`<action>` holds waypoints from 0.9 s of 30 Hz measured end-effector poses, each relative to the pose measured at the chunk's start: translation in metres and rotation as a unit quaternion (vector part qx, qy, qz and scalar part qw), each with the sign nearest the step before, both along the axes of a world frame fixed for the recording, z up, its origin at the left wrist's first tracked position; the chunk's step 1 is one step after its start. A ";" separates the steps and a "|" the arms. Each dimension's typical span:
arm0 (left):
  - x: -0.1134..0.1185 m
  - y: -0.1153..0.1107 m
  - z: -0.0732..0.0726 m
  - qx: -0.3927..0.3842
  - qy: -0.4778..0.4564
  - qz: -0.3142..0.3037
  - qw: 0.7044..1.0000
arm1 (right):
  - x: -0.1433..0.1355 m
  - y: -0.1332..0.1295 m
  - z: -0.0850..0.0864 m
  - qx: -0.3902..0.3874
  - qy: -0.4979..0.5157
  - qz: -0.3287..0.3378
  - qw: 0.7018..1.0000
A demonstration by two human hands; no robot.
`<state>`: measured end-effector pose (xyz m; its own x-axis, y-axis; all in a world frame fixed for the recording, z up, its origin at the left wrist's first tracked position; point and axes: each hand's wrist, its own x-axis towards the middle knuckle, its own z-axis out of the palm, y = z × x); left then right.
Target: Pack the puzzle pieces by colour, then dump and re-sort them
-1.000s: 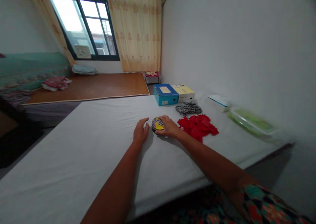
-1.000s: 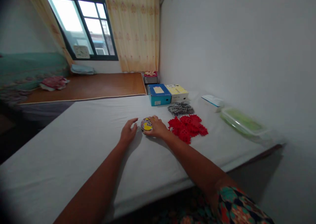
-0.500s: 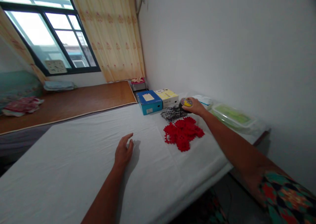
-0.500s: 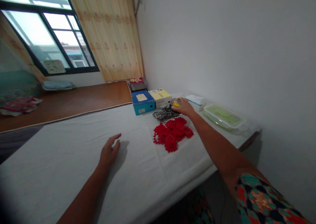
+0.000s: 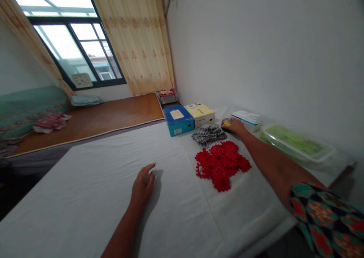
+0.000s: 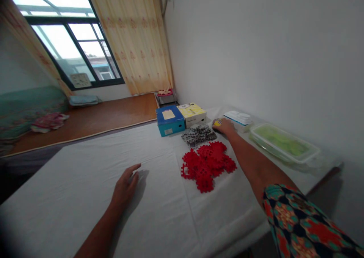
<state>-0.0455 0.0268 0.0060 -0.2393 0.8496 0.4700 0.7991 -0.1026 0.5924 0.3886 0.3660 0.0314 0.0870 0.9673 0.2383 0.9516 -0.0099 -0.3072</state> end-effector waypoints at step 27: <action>0.015 0.003 -0.007 0.032 0.025 -0.038 0.998 | -0.247 -0.039 0.075 0.056 -0.214 0.358 0.907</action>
<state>-0.0303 0.0302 -0.0010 -0.1504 0.8324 0.5333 0.8157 -0.2002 0.5427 0.1418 0.3273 0.1067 -0.6776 0.7069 0.2031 0.7342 0.6663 0.1304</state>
